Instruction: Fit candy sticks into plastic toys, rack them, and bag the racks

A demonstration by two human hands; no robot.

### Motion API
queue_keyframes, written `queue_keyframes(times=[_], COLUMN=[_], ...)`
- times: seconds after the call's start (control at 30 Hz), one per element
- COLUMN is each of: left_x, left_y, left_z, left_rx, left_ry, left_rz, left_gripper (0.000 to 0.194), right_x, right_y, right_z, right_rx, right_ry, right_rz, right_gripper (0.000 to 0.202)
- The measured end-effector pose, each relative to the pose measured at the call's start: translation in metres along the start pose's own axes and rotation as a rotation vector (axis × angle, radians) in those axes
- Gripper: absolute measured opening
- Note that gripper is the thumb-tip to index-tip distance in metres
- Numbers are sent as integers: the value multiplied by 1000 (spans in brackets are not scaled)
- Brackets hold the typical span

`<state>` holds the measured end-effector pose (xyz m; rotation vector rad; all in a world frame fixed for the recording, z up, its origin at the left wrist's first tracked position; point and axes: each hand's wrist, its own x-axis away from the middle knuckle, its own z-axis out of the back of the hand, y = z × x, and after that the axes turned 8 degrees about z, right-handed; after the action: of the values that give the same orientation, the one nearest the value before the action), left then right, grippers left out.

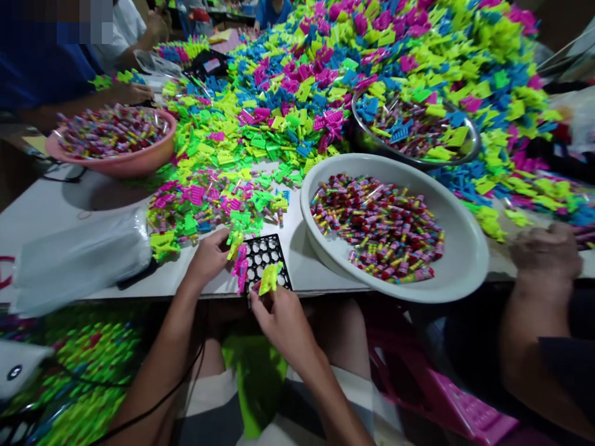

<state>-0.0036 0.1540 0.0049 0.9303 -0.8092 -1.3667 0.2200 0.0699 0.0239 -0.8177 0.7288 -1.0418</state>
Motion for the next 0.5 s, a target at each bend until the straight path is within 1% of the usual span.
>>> queue_keyframes(times=[0.1, 0.23, 0.3, 0.37, 0.47, 0.5], left_x=[0, 2, 2, 2, 2, 2], left_y=[0, 0, -1, -1, -1, -2], left_z=[0, -1, -1, -1, -1, -1], left_rx=[3, 3, 2, -2, -8, -9], left_ry=[9, 19, 20, 25, 36, 37], left_rz=[-4, -14, -24, -31, -36, -37], left_gripper=[7, 7, 9, 8, 8, 8], right_x=[1, 7, 8, 6, -2, -6], right_y=[0, -1, -5, -12, -24, -27], right_z=[0, -2, -1, 2, 13, 18], right_rx=[61, 191, 270, 322, 382, 391], right_ry=[-23, -46, -104, -199, -325, -326], right_rz=[38, 181, 231, 239, 248, 242], right_gripper=[26, 19, 20, 20, 17, 15])
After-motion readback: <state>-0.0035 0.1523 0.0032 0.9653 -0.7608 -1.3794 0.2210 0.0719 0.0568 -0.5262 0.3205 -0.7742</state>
